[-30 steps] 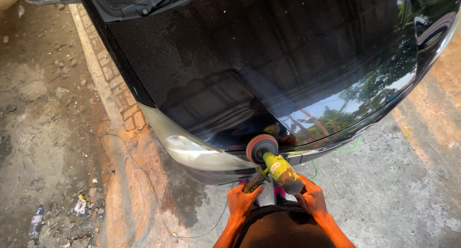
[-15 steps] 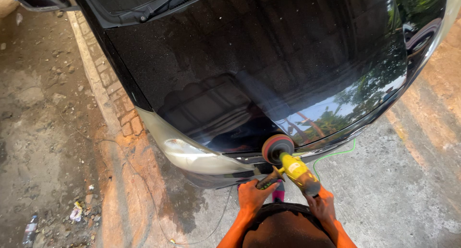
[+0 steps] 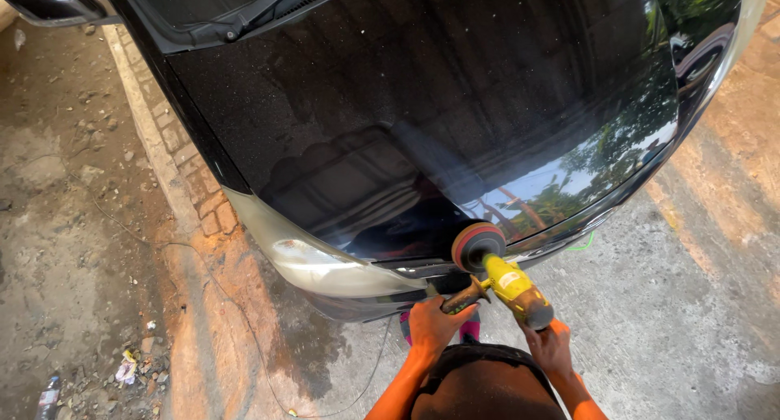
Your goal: The person applies polish from a metal container onto the hood of a black car and then operates a power polisher tool to buff the surface.
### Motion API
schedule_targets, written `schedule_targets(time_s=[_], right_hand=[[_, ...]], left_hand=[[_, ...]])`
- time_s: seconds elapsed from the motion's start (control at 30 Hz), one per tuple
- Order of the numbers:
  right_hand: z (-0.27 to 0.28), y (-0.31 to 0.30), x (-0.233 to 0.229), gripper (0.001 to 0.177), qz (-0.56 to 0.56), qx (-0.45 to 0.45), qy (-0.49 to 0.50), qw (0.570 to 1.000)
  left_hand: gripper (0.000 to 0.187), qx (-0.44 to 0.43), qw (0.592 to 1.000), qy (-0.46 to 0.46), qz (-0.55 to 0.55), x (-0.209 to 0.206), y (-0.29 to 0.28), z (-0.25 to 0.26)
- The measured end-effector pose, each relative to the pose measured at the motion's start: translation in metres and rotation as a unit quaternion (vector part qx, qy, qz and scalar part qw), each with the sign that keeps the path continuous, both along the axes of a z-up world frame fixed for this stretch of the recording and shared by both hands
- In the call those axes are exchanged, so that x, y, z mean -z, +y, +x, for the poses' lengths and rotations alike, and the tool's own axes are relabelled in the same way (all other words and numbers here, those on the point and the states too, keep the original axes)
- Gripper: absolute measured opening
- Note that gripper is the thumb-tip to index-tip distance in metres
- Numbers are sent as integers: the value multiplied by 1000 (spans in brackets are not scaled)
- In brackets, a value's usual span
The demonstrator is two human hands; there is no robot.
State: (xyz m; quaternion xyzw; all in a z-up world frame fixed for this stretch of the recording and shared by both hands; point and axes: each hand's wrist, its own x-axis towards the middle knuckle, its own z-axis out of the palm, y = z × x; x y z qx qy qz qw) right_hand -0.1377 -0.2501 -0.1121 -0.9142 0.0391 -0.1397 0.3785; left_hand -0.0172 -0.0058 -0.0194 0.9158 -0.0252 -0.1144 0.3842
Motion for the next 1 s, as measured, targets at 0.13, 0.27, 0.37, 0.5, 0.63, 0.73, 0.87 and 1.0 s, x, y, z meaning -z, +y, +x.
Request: schedule_targets(time_s=[0.13,0.27,0.37,0.5,0.63,0.73,0.87,1.0], right_hand=[[13,15,-31,24,93,113,137,980],[40,42,-82,33,53,90,113,988],[68,56,-115,35,7,63,66,996],[93,60,-136,36,-20,88,117,989],[99,56,-141,34,-43,58,128,989],[86,65,-137,39,-13,38,124,991],[86,68,-131,37,-21,47,115,992],[95,59,-132,37,-53,56,118,990]], left_hand=[[58,-4,997,-26,-66,-10,2,10],[62,-57,989,128,-42,-23,27,13],[64,-102,986,125,-43,-33,39,22],[61,-112,985,102,-84,-37,41,42],[66,-114,983,122,-71,-42,42,41],[65,-139,979,135,-63,-44,51,20],[60,-143,979,134,-63,-46,52,22],[66,-112,983,134,-48,-53,44,42]])
